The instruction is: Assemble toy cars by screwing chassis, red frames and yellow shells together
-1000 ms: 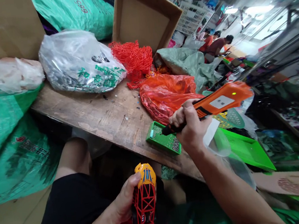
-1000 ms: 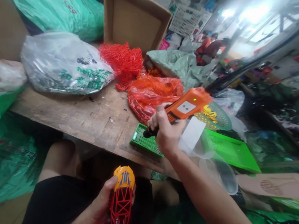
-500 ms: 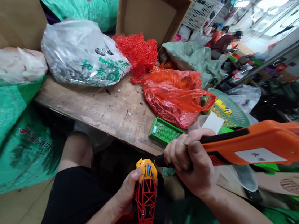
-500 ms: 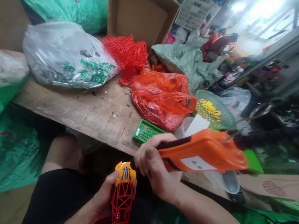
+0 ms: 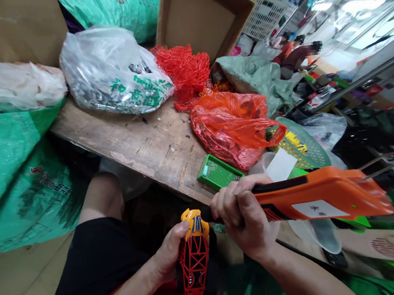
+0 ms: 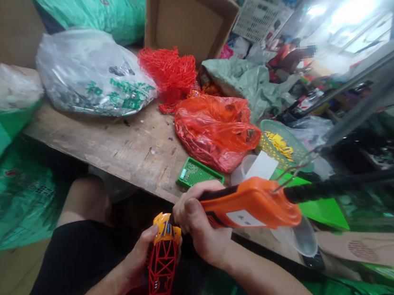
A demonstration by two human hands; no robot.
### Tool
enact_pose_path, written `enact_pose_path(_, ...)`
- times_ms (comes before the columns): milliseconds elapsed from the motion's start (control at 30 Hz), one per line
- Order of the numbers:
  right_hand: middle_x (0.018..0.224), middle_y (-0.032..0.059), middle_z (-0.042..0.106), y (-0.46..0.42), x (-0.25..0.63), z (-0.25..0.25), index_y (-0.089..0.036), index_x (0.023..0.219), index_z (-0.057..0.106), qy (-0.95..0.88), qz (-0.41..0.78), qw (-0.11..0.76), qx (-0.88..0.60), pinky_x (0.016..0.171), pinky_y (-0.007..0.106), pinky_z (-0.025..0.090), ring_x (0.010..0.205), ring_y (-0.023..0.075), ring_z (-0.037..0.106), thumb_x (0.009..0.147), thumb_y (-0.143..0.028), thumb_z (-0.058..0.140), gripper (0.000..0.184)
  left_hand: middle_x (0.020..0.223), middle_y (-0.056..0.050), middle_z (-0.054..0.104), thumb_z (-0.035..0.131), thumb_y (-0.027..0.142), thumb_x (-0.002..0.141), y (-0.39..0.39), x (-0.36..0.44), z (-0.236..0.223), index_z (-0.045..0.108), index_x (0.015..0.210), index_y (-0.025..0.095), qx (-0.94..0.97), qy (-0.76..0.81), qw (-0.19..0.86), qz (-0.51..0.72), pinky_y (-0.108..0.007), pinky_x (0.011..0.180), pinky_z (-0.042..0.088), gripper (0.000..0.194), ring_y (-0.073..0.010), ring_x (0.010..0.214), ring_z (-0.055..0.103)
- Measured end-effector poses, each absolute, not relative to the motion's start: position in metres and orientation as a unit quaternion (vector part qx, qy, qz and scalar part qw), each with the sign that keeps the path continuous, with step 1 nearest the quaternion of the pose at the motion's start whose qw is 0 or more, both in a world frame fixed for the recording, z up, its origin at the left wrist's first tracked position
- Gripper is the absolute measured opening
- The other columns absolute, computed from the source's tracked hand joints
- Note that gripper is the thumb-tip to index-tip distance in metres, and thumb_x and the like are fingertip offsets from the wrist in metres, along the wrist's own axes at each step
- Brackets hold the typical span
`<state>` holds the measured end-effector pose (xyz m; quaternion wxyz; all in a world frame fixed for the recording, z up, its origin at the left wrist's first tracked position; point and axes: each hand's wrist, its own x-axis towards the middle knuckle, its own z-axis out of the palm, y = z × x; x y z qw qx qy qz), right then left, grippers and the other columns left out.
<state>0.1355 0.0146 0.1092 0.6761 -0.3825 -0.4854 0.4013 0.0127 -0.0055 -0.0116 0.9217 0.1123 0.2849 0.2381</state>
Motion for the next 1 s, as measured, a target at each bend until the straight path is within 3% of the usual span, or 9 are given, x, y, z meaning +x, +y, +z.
enact_pose_path(133,0.054,-0.0118,0.045,0.014,0.134,0.108,-0.026,0.092,0.056,-0.483,0.409,0.679,-0.372,0.050,0.022,0.046,0.042,0.0067,0.040,0.099,-0.027,0.060,0.008,0.081,-0.008,0.071,0.075,0.072,0.066,-0.007,0.012,-0.011,0.079,0.089,0.012,0.131,0.289,0.916,0.247,-0.028,0.070,0.050,0.064,-0.0187,0.073,0.061)
enact_pose_path(400,0.049,-0.0125,0.040,0.014,0.130,0.106,-0.024,0.078,0.046,-0.451,0.404,0.685,-0.405,0.046,0.021,0.042,0.039,0.0066,0.035,0.099,-0.030,0.062,0.027,0.075,-0.005,0.069,0.069,0.072,0.074,-0.011,0.015,-0.009,0.077,0.088,0.013,0.165,0.302,0.895,0.284,-0.027,0.062,0.046,0.062,-0.0158,0.066,0.057)
enact_pose_path(867,0.047,-0.0138,0.040,0.018,0.120,0.103,-0.024,0.083,0.050,-0.424,0.364,0.700,-0.445,0.043,0.021,0.042,0.036,0.0059,0.036,0.095,-0.033,0.067,0.022,0.075,-0.004,0.069,0.066,0.071,0.079,-0.012,0.013,-0.011,0.076,0.088,0.013,0.213,0.294,0.881,0.303,-0.025,0.065,0.047,0.060,-0.0145,0.066,0.058)
enact_pose_path(1000,0.047,-0.0134,0.041,0.023,0.122,0.116,-0.024,0.085,0.052,-0.404,0.388,0.693,-0.454,0.042,0.021,0.040,0.036,0.0060,0.036,0.091,-0.034,0.072,0.023,0.071,-0.005,0.069,0.067,0.073,0.074,-0.008,0.013,-0.010,0.075,0.088,0.012,0.181,0.277,0.902,0.278,-0.026,0.059,0.048,0.063,-0.0153,0.061,0.059)
